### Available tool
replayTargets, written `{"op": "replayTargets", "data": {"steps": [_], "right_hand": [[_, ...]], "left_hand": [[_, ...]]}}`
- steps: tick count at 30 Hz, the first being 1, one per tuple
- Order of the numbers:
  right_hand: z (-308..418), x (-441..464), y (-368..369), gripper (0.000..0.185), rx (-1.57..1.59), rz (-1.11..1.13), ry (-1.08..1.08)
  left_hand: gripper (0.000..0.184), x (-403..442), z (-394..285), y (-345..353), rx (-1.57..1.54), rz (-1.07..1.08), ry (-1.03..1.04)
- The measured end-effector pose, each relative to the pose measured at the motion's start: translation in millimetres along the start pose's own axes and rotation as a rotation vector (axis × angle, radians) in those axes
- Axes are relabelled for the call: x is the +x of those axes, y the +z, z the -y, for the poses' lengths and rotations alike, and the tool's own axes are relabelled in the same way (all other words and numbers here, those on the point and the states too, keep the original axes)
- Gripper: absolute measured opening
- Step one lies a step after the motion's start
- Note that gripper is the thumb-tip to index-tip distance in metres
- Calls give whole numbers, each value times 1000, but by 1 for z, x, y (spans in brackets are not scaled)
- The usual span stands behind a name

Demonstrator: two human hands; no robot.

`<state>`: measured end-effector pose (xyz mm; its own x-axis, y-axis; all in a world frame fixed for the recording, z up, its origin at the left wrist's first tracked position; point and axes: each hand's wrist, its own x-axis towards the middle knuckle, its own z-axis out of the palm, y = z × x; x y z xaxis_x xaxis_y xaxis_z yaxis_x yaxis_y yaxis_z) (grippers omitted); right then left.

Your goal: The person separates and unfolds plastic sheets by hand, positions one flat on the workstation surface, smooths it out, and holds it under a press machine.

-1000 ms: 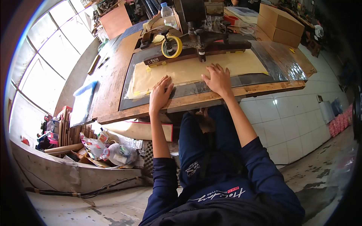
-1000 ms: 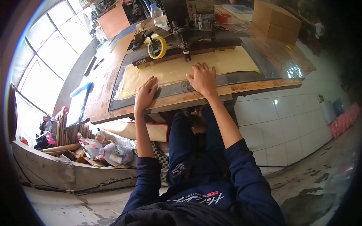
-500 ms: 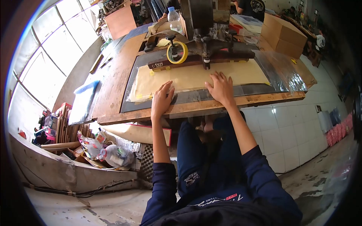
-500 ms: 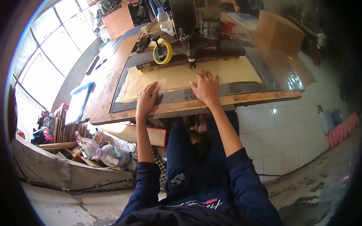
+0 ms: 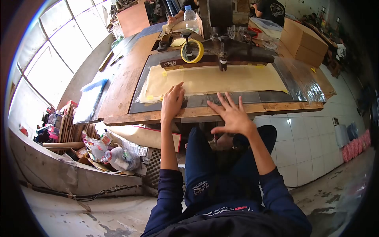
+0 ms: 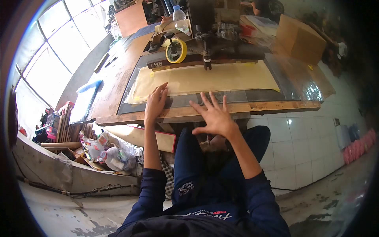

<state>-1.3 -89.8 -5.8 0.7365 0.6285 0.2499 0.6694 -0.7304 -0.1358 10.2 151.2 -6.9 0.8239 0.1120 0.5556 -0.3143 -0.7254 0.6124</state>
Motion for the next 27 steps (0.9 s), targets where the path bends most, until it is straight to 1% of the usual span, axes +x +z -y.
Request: {"op": "replayTargets", "data": {"steps": [1,2,3,5,6,8,9,11,12,14,24,26,27], "right_hand": [[5,-3,2,91,-17,15,-47],[9,-3,3,78,-97,-17,-27],[7,-2,6,78,-97,-18,-25],[0,2,9,63,-91,-72,-42],[-1,2,8,63,-92,-71,-42],[-3,0,2,51,-50,-74,-53],[-6,-1,0,51,-51,-74,-53],[-10,-1,-3,44,9,-39,-100],[-12,0,-7,44,9,-38,-105],[-16,4,-16,38,261,42,-43],[-15,10,-38,36,282,-22,-69],[-19,12,-40,37,326,-46,-107],[-22,12,-41,37,327,-46,-108]], "left_hand": [[27,1,1,0,15,-9,17],[27,1,1,-1,31,-19,33],[27,1,2,-1,30,-18,34],[27,2,1,-2,23,-24,31],[27,2,0,-2,21,-25,31],[28,1,-2,-2,0,-24,16],[28,1,-3,-3,-1,-25,16],[28,1,-4,-5,-12,22,-42],[28,1,-3,-4,-10,19,-45],[28,1,-1,-3,-13,14,-36],[28,1,2,-2,-1,25,-31],[27,2,5,0,7,-22,53],[27,1,5,0,8,-21,52]]}}
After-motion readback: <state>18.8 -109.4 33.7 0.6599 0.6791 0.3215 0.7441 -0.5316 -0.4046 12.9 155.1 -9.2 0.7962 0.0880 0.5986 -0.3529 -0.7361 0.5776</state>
